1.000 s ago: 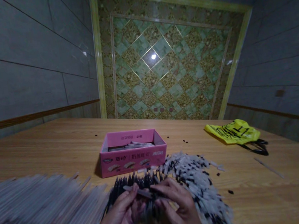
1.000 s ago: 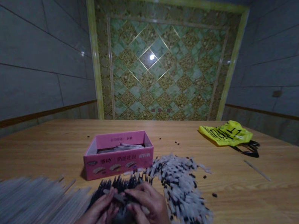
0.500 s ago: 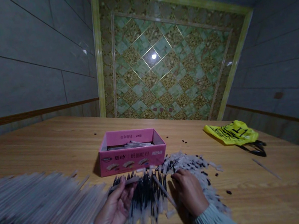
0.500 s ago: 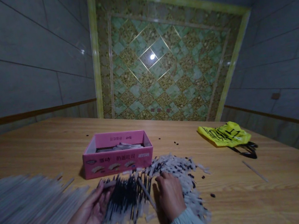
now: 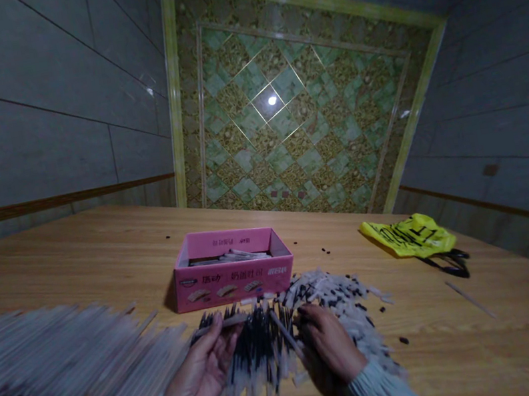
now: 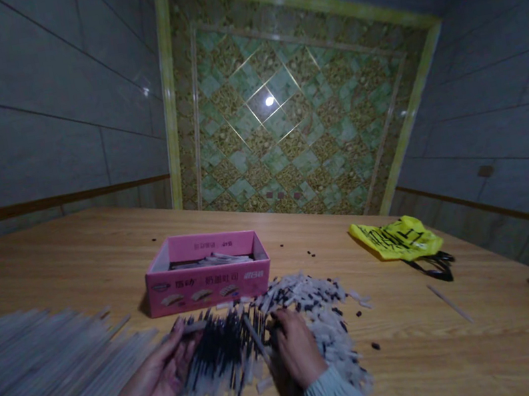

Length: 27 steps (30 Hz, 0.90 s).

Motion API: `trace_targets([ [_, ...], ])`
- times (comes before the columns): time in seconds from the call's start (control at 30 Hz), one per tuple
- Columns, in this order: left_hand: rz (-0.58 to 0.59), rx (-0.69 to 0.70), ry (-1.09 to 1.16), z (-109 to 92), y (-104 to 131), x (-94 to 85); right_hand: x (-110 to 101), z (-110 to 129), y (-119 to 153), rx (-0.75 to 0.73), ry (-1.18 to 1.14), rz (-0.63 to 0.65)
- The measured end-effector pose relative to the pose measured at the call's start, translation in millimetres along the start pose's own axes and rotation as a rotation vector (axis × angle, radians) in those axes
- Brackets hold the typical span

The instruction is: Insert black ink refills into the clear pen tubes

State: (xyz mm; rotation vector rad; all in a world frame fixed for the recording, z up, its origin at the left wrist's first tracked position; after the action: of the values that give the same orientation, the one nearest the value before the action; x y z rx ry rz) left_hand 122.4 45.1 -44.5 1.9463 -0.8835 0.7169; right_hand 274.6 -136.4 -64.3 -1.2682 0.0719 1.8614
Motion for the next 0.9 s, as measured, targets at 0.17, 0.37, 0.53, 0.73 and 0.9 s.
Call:
trace_targets([
  [0.17,-0.002,-0.001,-0.008,0.7,-0.4,-1.3,6.0,4.9,-0.8,-0.067,-0.171,0.045],
  [0.37,-0.012,0.024,-0.029,1.2,-6.7,-6.9,-2.3,6.7,2.6,-0.012,-0.119,-0.047],
  [0.53,-0.009,0.018,-0.039,1.3,-6.9,-6.6,-9.2,18.0,8.6,0.084,0.274,0.083],
  [0.73,-0.007,0.002,-0.055,1.1,-6.9,-5.8,1.5,12.2,3.2,0.075,0.241,0.000],
  [0.9,-0.013,0.009,-0.054,1.4,-5.8,-5.6,-0.5,11.8,4.6,0.072,0.300,-0.003],
])
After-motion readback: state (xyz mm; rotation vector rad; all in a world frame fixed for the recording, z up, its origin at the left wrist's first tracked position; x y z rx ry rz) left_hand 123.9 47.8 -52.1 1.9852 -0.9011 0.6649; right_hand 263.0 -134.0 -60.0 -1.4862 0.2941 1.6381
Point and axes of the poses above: each hand's wrist, its own y-axis away from the middle knuckle, its own x-axis out of the palm, z = x × y, the point moved 3 cm from there along -y, towards the middle knuckle, and after that the axes turned 6 degrees about -x, right-handed, at the moved point
